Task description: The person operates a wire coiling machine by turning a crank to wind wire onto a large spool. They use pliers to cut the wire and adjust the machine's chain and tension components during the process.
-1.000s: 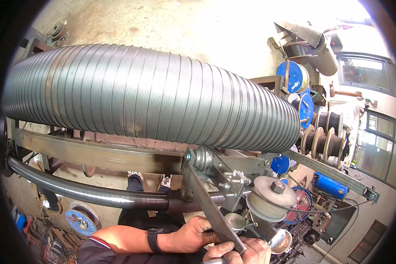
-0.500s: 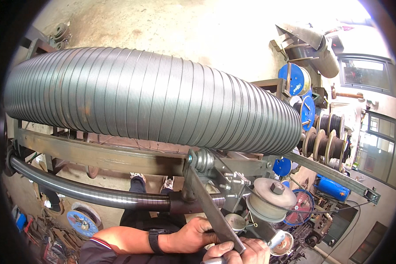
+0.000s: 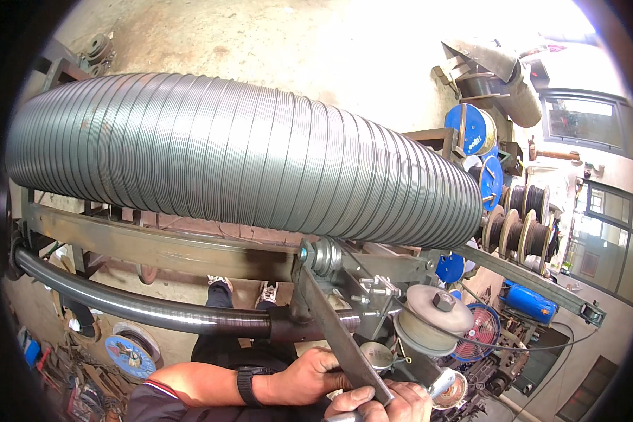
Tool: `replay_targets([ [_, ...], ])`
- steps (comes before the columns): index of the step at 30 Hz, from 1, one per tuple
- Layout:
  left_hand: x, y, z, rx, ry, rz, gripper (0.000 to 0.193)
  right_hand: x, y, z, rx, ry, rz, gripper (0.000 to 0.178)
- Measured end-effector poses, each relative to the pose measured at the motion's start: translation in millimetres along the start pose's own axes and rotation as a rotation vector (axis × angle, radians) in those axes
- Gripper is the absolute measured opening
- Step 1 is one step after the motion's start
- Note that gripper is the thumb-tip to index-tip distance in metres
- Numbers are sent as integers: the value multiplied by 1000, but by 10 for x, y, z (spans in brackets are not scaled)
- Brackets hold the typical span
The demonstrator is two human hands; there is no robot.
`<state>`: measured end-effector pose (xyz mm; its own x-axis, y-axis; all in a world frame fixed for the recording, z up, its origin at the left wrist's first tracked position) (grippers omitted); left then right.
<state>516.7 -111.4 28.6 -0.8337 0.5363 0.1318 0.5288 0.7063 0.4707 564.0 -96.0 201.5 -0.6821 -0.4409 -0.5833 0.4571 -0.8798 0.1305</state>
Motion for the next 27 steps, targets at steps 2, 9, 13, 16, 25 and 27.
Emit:
replay_targets([
  [2, -1, 19, 8, -35, -2, -22, 22, -4, -10, -2, 3, -29, -9, 22],
  [9, 7, 39, 27, -60, -7, -1, 22, -31, -46, -11, 27, -88, -27, 21],
  [13, 17, 82, 40, -95, -1, -37, 23, -29, -65, -16, 23, -60, -20, 22],
  [16, 33, 77, 44, -116, -20, -24, 24, -23, -76, -13, 9, -12, -3, 23],
  [25, 65, 76, 66, -88, -25, -13, 24, -72, -115, -30, 10, -82, -43, 22],
  [27, 55, 112, 59, -107, -53, -25, 25, -67, -106, -20, 2, -67, -38, 22],
])
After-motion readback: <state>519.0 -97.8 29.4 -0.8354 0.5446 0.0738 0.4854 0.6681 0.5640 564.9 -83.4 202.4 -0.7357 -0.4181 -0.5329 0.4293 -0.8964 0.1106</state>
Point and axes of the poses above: each hand's wrist, its own x-axis away from the middle knuckle, its own z-axis out of the back of the hand, y = z × x, the point moved 8 cm from there along -x, towards the middle knuckle, and after that the axes turned 5 degrees about -z, right-handed, at the moved point
